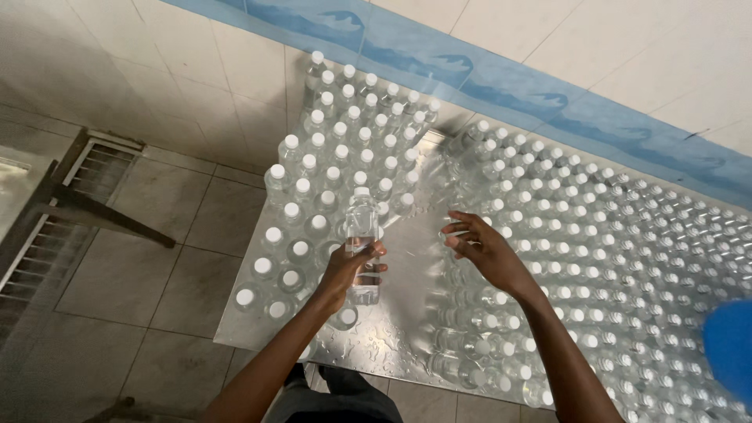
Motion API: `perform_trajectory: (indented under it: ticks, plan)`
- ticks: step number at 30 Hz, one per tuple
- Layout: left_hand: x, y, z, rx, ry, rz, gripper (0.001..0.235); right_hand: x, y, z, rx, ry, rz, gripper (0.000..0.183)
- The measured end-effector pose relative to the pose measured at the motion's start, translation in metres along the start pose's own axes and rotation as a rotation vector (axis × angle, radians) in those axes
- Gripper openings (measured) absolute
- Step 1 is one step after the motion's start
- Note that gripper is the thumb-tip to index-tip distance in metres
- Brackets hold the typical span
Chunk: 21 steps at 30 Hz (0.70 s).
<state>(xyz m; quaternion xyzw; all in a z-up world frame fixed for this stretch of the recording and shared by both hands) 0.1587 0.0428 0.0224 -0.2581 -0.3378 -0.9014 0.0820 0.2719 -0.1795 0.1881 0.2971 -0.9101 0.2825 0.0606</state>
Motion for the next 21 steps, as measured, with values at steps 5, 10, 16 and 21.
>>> perform_trajectory:
  ticks: [5, 10, 16, 21]
  plan:
    - [-0.008, 0.003, -0.006, -0.048, -0.019, 0.009, 0.067, 0.006, 0.01, -0.009, 0.083, -0.015, -0.048, 0.059]
    - [-0.005, 0.01, -0.001, -0.092, -0.001, -0.001, 0.063, 0.012, 0.015, -0.018, 0.178, -0.063, -0.049, 0.054]
    - [-0.005, 0.016, 0.006, -0.231, 0.146, -0.182, 0.059, 0.018, 0.014, -0.051, 0.423, -0.236, -0.008, 0.05]
    - [0.026, 0.034, 0.029, -0.386, 0.347, -0.384, 0.067, 0.029, 0.001, -0.083, 0.587, -0.373, 0.041, 0.049]
Point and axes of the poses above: each hand's wrist, its own x-axis away from the middle knuckle, its own y-axis out of the palm, z = x × y, the point moved 5 cm from there along -x, towards the middle knuckle, and after that the axes turned 2 degrees about -y, right-handed, at the moved point
